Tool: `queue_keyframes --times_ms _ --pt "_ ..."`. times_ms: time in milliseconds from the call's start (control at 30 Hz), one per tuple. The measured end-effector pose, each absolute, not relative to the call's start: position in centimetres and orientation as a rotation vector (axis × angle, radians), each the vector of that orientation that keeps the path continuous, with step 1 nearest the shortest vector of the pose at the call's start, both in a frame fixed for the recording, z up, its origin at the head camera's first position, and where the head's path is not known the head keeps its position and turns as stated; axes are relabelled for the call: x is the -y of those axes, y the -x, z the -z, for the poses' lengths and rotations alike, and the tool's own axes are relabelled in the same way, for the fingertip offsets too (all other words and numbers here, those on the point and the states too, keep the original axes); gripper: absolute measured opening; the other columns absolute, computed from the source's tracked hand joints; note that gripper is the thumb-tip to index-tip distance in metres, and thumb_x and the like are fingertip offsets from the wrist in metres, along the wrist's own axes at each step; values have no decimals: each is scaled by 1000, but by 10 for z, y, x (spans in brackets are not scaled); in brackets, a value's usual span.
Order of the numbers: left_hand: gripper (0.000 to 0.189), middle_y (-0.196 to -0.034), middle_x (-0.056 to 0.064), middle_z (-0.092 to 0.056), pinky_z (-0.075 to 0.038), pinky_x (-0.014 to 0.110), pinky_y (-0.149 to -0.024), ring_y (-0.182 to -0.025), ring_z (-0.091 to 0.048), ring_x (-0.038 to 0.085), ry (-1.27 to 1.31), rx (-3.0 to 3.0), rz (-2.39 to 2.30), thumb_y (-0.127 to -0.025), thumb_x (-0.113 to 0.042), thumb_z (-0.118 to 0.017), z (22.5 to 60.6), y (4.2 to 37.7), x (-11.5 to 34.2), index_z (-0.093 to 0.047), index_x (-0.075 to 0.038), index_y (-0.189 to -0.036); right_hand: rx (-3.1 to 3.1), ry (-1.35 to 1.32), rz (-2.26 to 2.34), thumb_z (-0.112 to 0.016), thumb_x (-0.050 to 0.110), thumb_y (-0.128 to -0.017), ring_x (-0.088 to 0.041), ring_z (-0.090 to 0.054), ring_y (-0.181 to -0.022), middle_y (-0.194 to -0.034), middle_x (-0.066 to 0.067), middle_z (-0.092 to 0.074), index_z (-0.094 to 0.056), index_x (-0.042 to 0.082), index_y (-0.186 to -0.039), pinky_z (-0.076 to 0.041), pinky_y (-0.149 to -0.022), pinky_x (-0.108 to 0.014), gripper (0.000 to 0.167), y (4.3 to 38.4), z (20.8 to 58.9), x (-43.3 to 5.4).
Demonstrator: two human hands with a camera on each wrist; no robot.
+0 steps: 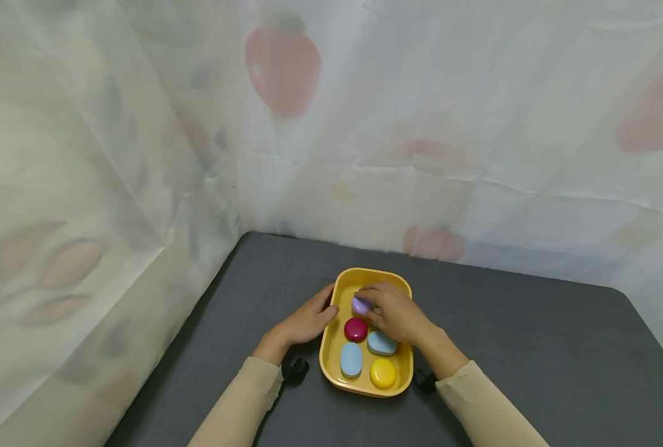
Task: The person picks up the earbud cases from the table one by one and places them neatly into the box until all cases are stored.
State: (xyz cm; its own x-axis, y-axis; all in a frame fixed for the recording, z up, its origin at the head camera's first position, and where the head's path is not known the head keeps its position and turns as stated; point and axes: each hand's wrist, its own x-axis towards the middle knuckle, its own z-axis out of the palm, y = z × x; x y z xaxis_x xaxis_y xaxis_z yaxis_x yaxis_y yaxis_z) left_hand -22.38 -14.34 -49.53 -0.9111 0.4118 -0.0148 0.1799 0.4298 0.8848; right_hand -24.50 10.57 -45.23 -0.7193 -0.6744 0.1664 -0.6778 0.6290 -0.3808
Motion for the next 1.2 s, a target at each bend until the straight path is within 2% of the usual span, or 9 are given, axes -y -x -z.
queue_keyframes --times_ms 567,833,1033,1200 --pt "60 -168 6 -32 -33 52 -122 -150 -38 25 -500 -2485 -1433 -111 -25 -44 498 225 143 -22 -20 -167 2850 -1146 -632 -75 20 -96 -27 -61 -124 -132 -5 -69 -71 12 -131 -46 -111 -47 37 252 457 -99" --pt "60 -168 7 -32 -37 51 -119 -147 -42 26 -514 -2473 -1449 -111 -24 -43 498 225 144 -21 -20 -167 2869 -1129 -603 -76 21 -95 -29 -61 -126 -132 -4 -70 -71 13 -131 -44 -113 -48 37 254 459 -98" --pt "60 -167 6 -33 -35 50 -120 -148 -40 25 -502 -2495 -1433 -111 -25 -44 498 225 144 -22 -20 -167 2879 -1132 -568 -76 22 -96 -28 -61 -124 -131 -4 -70 -71 14 -131 -45 -112 -46 37 255 460 -96" --pt "60 -167 7 -34 -36 50 -119 -146 -42 25 -512 -2488 -1441 -111 -24 -44 497 225 144 -22 -20 -166 2881 -1143 -563 -76 21 -96 -28 -61 -127 -131 -4 -71 -71 13 -130 -40 -118 -49 36 255 460 -95"
